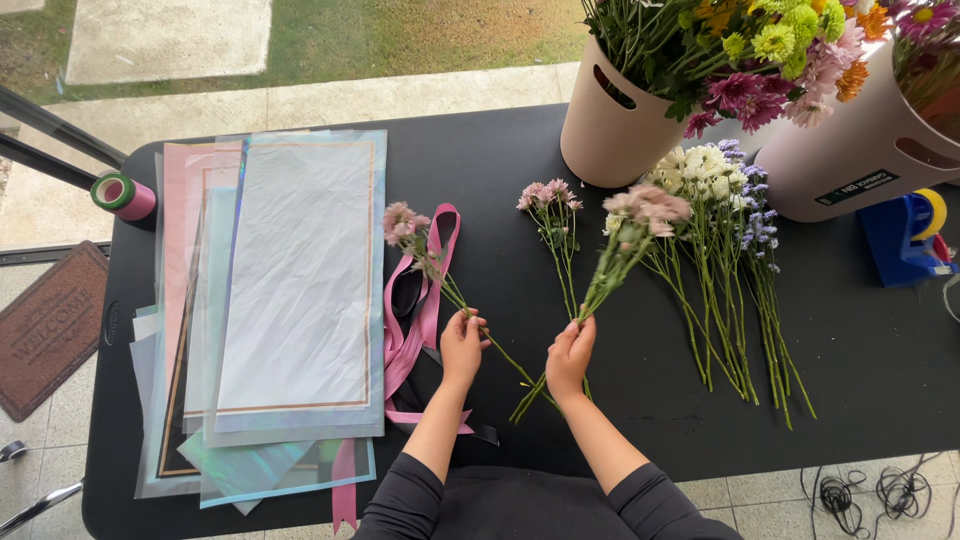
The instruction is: The person wipes individual flower stems with a cloth and organizes them into groups on a table.
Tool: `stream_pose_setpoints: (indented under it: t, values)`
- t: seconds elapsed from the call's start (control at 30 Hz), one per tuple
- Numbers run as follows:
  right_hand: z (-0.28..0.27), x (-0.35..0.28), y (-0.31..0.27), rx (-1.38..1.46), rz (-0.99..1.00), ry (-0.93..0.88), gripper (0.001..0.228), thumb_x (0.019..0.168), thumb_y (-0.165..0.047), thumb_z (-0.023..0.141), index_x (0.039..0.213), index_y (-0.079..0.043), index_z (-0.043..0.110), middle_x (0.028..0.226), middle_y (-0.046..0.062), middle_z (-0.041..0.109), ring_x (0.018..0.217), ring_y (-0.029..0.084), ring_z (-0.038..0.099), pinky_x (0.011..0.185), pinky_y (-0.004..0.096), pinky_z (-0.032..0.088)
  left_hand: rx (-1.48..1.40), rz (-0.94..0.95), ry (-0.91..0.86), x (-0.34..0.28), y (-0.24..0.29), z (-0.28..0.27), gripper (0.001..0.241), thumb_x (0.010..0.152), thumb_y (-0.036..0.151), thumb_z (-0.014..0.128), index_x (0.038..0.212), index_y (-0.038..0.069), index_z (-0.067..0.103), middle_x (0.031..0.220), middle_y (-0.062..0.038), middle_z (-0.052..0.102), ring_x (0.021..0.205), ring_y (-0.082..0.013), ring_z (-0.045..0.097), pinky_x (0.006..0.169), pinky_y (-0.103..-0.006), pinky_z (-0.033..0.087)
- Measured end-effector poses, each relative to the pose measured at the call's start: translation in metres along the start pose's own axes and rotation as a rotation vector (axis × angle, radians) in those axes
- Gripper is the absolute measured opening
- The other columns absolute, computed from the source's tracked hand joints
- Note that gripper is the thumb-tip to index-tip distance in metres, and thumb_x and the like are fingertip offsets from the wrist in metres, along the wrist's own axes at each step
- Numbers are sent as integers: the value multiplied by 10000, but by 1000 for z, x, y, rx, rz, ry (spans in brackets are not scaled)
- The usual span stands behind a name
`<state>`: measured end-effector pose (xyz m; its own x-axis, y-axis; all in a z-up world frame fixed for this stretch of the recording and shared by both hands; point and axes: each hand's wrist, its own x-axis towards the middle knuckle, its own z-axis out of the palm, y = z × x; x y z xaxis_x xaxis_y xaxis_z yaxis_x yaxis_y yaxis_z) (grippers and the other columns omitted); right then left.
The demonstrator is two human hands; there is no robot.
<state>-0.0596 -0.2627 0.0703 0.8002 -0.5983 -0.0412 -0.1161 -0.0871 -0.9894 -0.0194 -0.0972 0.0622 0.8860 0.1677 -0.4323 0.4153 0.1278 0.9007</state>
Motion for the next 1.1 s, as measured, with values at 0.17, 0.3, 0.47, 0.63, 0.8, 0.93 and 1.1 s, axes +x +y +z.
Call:
stream_pose_setpoints:
  t: [0.17, 0.3, 0.47, 0.63, 0.8, 0.93, 1.1]
  values:
    - [-7, 14, -17, -14, -54, 28, 431, 1110, -175, 305, 1525, -64, 334, 956, 16, 376, 605, 88, 498, 498, 215, 500, 8, 0, 28, 2, 4, -12, 196, 1044, 79, 505, 1187, 26, 629, 955, -118, 704, 851, -182, 695, 704, -357, 684]
    - [-12, 22, -21, -99, -107, 28, 411, 1114, -184, 322, 1487, -17, 370, 932, 43, 379, 535, 118, 523, 474, 236, 498, 47, -7, 23, 1, 9, -18, 201, 1046, 82, 500, 1185, 39, 639, 947, -101, 707, 839, -164, 695, 684, -333, 686]
    - [-16, 25, -14, -322, -150, -95, 433, 1118, -185, 343, 1522, -35, 386, 1076, 113, 433, 871, 230, 537, 803, 371, 482, 127, 17, -1, 0, 8, -22, 182, 1039, 78, 517, 1150, 45, 658, 914, -97, 717, 815, -166, 696, 660, -325, 687]
    - [-13, 25, -9, -434, -178, -242, 434, 1104, -166, 343, 1510, -22, 394, 1086, 130, 443, 891, 283, 570, 779, 391, 519, 215, 47, -32, -7, 12, -22, 180, 1030, 61, 534, 1134, 51, 680, 911, -99, 724, 812, -161, 689, 658, -307, 668]
    - [-3, 11, -13, -545, -208, -418, 437, 1093, -167, 320, 1485, 14, 387, 1105, 178, 471, 902, 397, 620, 745, 476, 575, 204, 38, -81, -20, 19, -15, 180, 1020, 51, 536, 1115, 58, 689, 898, -96, 729, 797, -159, 680, 634, -285, 657]
    - [6, 11, -8, -558, -176, -487, 455, 1088, -163, 310, 1496, 35, 346, 1134, 199, 461, 934, 440, 626, 763, 495, 575, 214, 25, -98, -31, 29, -11, 183, 1021, 49, 533, 1112, 55, 692, 900, -95, 732, 794, -153, 676, 635, -281, 656]
    - [11, 21, 33, -669, -80, -575, 580, 1074, -183, 376, 1566, 76, 213, 1249, 234, 438, 1135, 426, 559, 943, 483, 516, 227, 20, -130, -46, 42, -9, 189, 1031, 54, 521, 1130, 52, 682, 954, -93, 726, 832, -148, 659, 668, -271, 641]
